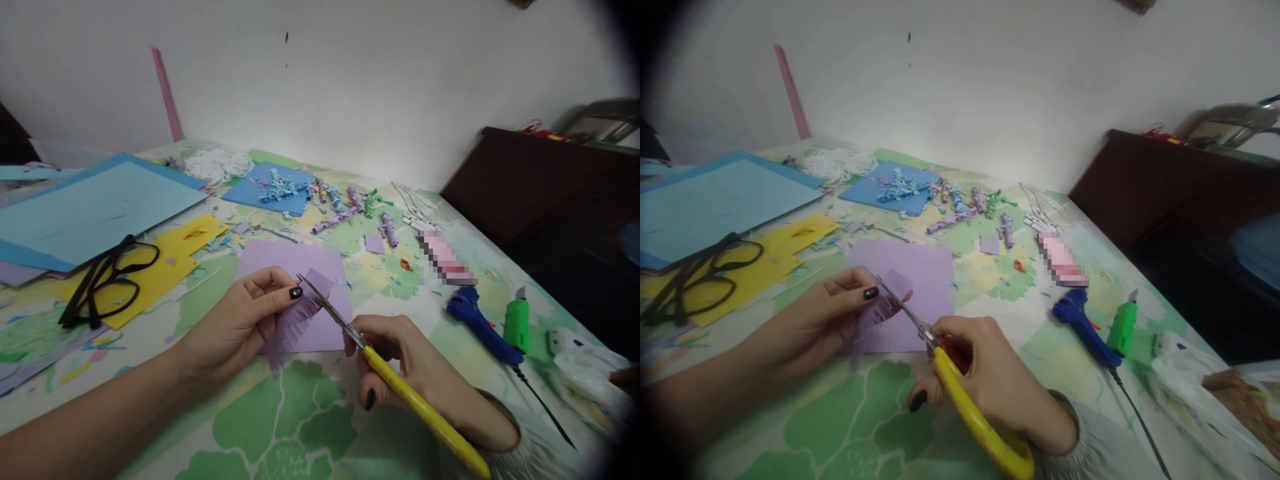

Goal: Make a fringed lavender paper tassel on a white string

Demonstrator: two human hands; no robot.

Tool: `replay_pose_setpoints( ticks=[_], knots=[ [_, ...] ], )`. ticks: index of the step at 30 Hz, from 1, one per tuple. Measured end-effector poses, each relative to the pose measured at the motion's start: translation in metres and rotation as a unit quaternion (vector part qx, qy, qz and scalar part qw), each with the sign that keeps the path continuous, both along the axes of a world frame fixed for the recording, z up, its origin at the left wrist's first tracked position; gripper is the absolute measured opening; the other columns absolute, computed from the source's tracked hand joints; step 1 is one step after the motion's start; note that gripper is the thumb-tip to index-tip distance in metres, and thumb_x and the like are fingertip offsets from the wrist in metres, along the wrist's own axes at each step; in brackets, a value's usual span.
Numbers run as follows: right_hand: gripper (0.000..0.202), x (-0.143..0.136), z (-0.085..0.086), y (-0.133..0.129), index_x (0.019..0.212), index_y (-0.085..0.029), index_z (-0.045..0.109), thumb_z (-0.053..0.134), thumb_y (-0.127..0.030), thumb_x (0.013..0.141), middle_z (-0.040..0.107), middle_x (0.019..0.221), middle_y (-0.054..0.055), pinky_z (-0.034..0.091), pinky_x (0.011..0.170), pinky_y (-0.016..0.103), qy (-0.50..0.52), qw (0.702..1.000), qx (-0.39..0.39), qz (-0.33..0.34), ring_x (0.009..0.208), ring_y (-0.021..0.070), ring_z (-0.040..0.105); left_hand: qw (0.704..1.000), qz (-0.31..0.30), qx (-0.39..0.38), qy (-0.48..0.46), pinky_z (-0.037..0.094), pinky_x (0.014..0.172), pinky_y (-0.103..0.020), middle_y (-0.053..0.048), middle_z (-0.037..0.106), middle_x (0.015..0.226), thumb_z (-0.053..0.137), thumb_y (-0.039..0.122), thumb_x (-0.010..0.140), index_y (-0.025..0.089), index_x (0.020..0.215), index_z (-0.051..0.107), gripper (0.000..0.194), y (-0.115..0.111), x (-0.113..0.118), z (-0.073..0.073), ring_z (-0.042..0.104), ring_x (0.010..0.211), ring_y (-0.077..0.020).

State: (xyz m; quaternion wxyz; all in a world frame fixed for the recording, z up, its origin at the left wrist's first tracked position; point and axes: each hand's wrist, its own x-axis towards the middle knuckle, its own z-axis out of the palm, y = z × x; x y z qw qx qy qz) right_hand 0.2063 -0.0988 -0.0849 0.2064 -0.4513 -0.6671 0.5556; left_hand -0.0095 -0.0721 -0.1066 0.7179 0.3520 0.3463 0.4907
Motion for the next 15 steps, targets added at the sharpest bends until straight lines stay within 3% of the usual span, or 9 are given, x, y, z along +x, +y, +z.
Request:
replay_pose_setpoints(
  ticks=[15],
  knots=[
    [0.056,0.0016,-0.003,0.0008,0.072,-0.016,0.055,0.07,-0.069,0.062,0.043,0.054,-0.005,0.026,0.048,0.025,-0.013,1.0,0.018,-0.001,0.05,0.009,0.034,1.0,0.001,-0.002,-0.002,0.052,0.077,-0.02,-0.004,0.068,0.077,0.073,0.017,0.075,0.016,0.067,0.062,0.013,0.0001,-0.0007,0.0018,0.065,0.087,-0.015]
  ],
)
